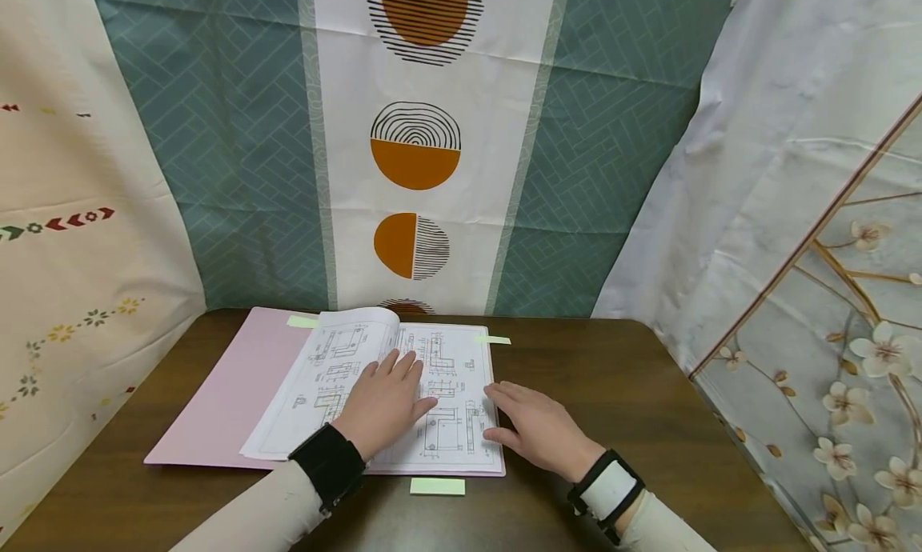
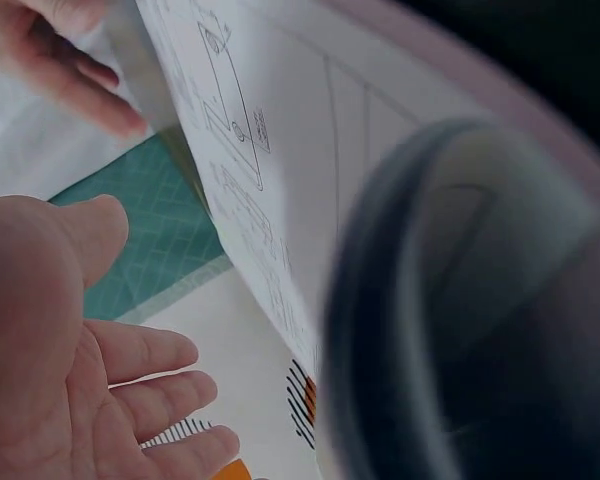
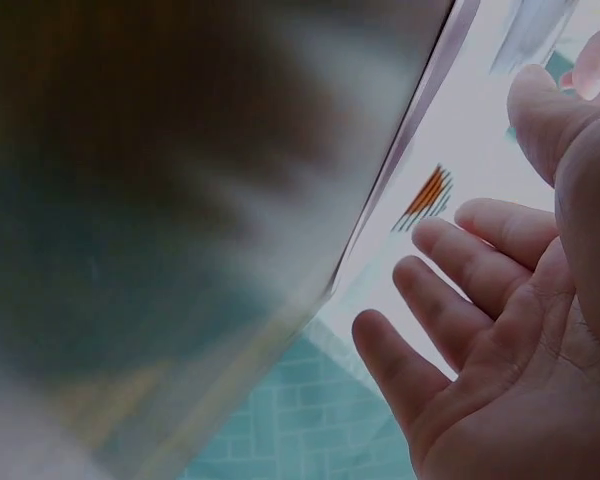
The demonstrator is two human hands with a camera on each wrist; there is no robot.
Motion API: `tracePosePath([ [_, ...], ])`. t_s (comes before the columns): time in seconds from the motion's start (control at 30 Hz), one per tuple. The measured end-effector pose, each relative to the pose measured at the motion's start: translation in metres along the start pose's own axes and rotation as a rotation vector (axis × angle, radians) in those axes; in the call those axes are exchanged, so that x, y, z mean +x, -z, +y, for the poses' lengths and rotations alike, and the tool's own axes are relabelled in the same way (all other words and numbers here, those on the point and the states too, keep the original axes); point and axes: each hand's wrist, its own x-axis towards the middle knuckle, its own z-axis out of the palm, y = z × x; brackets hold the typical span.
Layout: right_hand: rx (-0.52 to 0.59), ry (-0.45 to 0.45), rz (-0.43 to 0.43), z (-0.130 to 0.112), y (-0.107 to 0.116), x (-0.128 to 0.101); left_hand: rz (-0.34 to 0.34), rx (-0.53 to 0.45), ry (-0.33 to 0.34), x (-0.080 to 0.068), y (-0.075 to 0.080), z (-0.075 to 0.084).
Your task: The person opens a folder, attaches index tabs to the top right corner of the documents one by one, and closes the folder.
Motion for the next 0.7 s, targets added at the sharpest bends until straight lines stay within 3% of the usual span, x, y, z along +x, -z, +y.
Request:
tracePosePath([
  [0.17,0.005,0.027,-0.012,-0.009,-0.001,-0.013,-0.006,0.018,-0.011,-0.020,0.003,-0.009],
  [0.43,-0.007,0.081,0.062,-0.018,-0.002,-0.026,0.011,0.020,-0.014,-0.049,0.011,-0.025],
  [0.7,0.019,0.074,0.031,-0.021,-0.001,-0.030,0.035,0.027,0.003,-0.069,0.014,-0.042],
])
